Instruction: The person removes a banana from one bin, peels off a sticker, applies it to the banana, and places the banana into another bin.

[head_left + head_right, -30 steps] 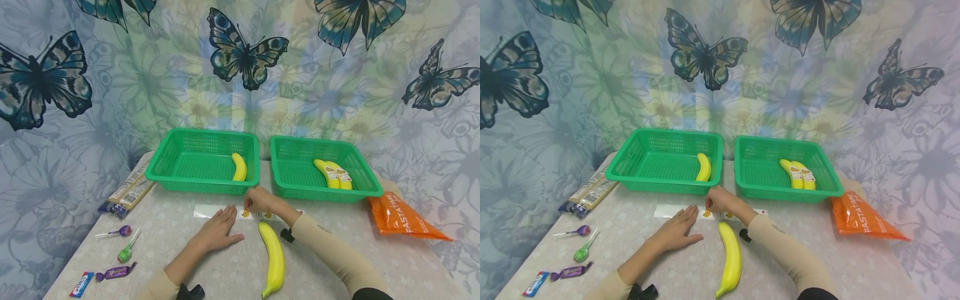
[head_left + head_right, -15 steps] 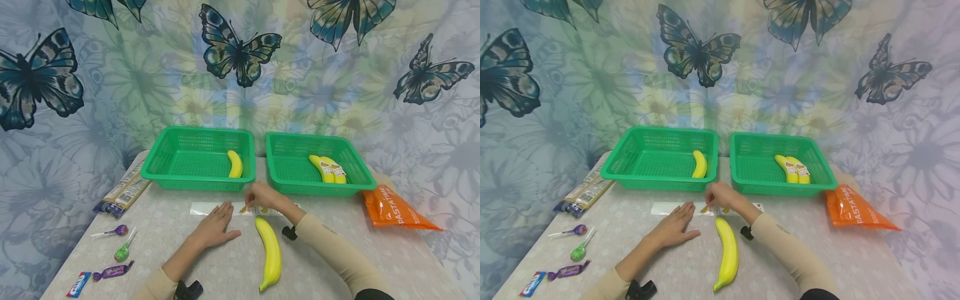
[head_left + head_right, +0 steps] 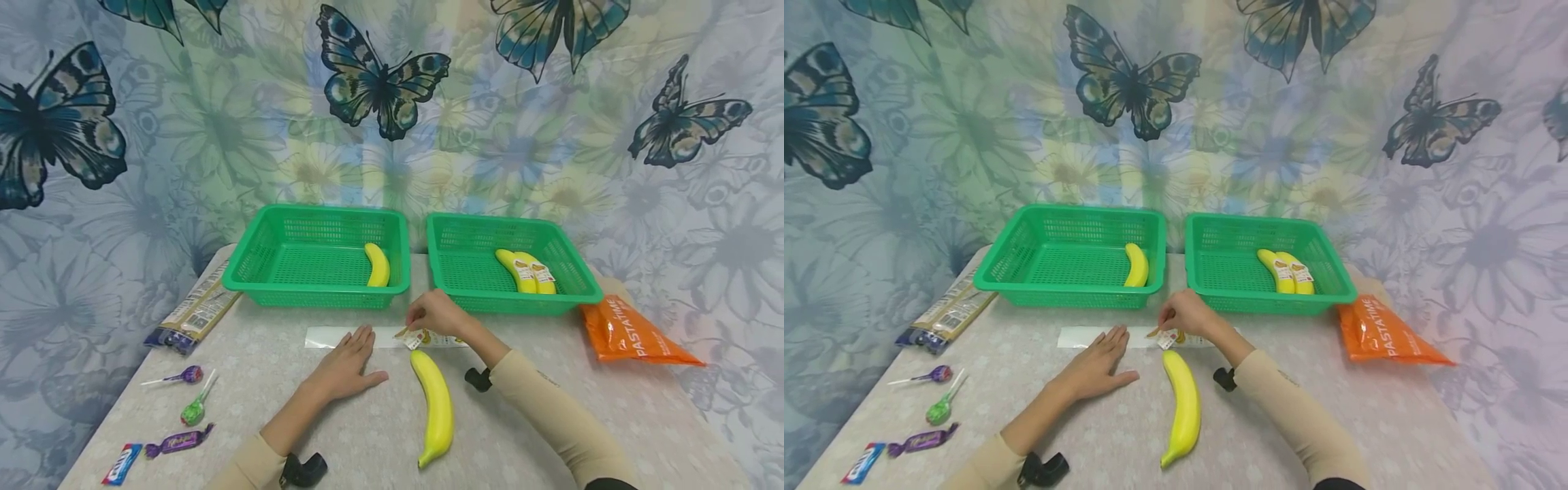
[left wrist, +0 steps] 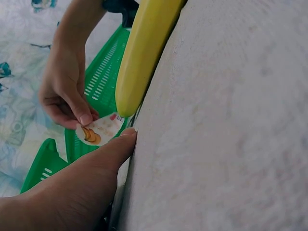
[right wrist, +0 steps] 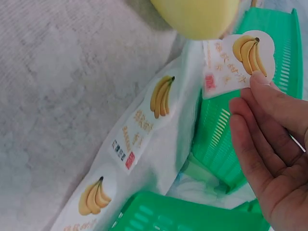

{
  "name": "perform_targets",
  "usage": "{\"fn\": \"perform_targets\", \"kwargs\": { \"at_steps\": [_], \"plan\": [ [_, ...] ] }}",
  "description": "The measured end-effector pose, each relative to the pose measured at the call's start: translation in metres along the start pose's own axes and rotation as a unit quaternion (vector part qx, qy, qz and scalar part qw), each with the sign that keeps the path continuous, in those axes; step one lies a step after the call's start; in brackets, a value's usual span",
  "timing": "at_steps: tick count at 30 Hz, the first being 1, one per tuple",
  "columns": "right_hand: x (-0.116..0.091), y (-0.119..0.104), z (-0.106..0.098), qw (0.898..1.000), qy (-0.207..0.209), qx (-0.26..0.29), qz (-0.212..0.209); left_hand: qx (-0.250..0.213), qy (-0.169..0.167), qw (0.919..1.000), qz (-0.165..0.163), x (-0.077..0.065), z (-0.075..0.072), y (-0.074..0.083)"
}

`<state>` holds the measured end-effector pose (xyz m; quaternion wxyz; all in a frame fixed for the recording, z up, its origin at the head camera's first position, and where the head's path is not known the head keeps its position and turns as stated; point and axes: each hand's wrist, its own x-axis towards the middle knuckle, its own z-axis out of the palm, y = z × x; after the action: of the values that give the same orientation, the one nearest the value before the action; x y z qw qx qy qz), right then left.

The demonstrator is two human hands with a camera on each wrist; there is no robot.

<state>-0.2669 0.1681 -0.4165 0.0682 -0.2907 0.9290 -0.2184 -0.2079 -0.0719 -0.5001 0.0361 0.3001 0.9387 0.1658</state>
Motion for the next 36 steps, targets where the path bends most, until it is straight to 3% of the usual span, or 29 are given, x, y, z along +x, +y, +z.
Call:
{"fn": "perform_targets", "kwargs": {
  "at_steps": [6, 13, 21, 25, 36],
  "plan": [
    [-0.009, 0.003, -0.006, 0.998, 0.039, 0.033, 0.022, -0.004, 0.002, 1.0, 0.0, 0.001, 0.001, -0.001],
    [-0.019, 0.004, -0.01, 0.995, 0.044, 0.064, 0.062, -0.015, 0.017, 0.9997, 0.007, 0.002, 0.002, -0.003],
    [-0.034, 0.002, -0.016, 0.993, 0.074, 0.058, 0.074, -0.017, 0.049, 0.9983, 0.027, 0.005, -0.001, 0.0],
    [-0.037, 0.0, -0.018, 0.991, 0.09, 0.052, 0.083, -0.047, 0.051, 0.9971, 0.032, 0.003, -0.005, 0.011],
    [-0.045, 0.002, -0.02, 0.988, 0.113, 0.046, 0.09, -0.114, -0.011, 0.9913, 0.066, -0.005, -0.003, 0.06]
  ]
}}
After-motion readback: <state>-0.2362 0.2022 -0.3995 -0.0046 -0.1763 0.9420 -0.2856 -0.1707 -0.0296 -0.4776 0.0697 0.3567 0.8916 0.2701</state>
